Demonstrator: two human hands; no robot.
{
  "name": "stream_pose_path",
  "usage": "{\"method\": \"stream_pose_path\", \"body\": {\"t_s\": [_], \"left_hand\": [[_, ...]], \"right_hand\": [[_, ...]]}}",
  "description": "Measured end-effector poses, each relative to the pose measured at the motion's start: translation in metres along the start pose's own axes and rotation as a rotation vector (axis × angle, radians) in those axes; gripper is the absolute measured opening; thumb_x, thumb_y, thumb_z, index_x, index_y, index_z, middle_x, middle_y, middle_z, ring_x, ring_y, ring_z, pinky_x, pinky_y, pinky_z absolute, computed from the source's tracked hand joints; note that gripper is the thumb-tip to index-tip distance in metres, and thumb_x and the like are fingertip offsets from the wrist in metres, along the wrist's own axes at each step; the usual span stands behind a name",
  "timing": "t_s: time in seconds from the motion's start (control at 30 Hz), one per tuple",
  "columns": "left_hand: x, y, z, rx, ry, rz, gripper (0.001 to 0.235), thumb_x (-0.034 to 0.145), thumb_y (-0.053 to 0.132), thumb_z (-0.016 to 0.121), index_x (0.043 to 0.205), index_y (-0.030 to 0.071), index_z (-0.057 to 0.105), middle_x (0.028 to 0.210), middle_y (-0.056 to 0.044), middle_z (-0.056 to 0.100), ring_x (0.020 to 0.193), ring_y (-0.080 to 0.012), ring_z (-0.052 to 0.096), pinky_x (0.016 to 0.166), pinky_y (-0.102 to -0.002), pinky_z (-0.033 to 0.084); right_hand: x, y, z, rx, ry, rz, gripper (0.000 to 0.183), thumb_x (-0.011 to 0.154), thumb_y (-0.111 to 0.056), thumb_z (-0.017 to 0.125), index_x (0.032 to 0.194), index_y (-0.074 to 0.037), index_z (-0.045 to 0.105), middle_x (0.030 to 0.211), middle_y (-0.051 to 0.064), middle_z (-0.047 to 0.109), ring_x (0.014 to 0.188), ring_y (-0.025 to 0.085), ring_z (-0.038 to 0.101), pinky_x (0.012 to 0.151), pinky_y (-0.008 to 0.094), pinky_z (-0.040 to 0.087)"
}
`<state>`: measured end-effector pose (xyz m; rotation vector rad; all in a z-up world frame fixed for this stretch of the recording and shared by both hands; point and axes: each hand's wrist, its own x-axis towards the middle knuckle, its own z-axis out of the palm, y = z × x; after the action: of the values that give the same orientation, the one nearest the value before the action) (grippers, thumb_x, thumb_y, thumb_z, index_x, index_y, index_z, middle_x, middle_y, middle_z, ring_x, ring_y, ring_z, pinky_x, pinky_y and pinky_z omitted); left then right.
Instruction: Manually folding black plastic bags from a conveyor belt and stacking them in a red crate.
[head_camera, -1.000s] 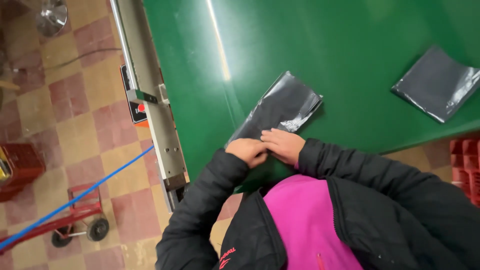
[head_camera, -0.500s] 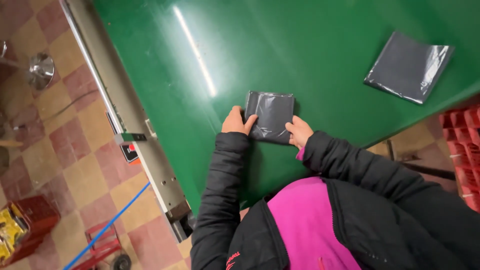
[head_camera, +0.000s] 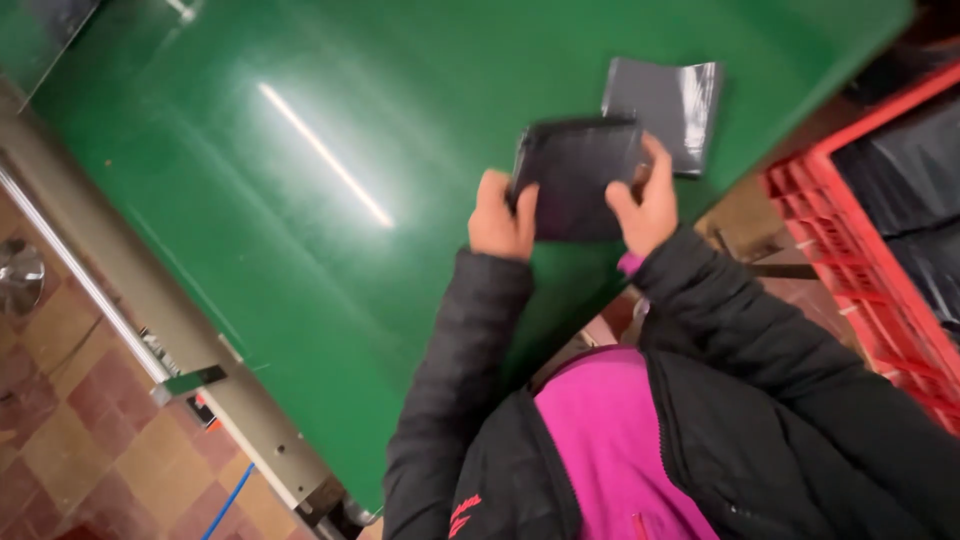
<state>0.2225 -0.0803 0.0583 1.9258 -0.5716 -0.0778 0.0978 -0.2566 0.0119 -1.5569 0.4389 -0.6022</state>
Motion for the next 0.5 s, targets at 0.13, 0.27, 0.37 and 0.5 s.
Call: {"method": "stream_pose_path", "body": {"t_s": [0.13, 0.27, 0.37, 0.5], "left_hand": [[0.053, 0.005, 0.103, 0.026, 0.016, -0.02, 0.031, 0.098, 0.034, 0.067, 0.11, 0.009, 0.055, 0.087, -0.019, 0.068, 0.078, -0.0429, 0.067, 0.067, -0.048, 0.053], [0.083, -0.022, 0.182, 0.255, -0.085, -0.12, 0.037, 0.098, 0.044, 0.063, 0.106, 0.01, 0.051, 0.101, -0.02, 0.069, 0.084, -0.0487, 0.066, 0.069, -0.056, 0.052], [0.083, -0.039, 0.208, 0.435, -0.096, -0.161, 0.041, 0.097, 0.049, 0.06, 0.105, 0.01, 0.05, 0.105, -0.018, 0.068, 0.083, -0.0479, 0.066, 0.068, -0.058, 0.052], [0.087, -0.044, 0.213, 0.662, -0.07, -0.022, 0.046, 0.099, 0.053, 0.06, 0.107, 0.009, 0.051, 0.105, -0.015, 0.065, 0.09, -0.0403, 0.066, 0.072, -0.054, 0.054]], "right_hand": [[0.045, 0.002, -0.06, -0.359, 0.206, -0.03, 0.067, 0.103, -0.005, 0.068, 0.16, -0.003, 0.033, 0.087, 0.007, 0.053, 0.075, 0.015, 0.049, 0.068, 0.03, 0.044], [0.081, 0.038, -0.099, -0.643, 0.28, -0.194, 0.063, 0.105, -0.01, 0.068, 0.158, -0.005, 0.035, 0.085, 0.009, 0.059, 0.073, 0.024, 0.061, 0.069, 0.037, 0.051], [0.091, 0.055, -0.107, -0.902, 0.253, -0.092, 0.062, 0.099, -0.02, 0.07, 0.152, -0.006, 0.041, 0.082, 0.014, 0.063, 0.072, 0.033, 0.065, 0.067, 0.045, 0.053], [0.095, 0.055, -0.105, -1.023, 0.115, -0.008, 0.062, 0.095, -0.026, 0.068, 0.149, -0.004, 0.045, 0.088, 0.017, 0.07, 0.078, 0.039, 0.067, 0.071, 0.052, 0.053]]}}
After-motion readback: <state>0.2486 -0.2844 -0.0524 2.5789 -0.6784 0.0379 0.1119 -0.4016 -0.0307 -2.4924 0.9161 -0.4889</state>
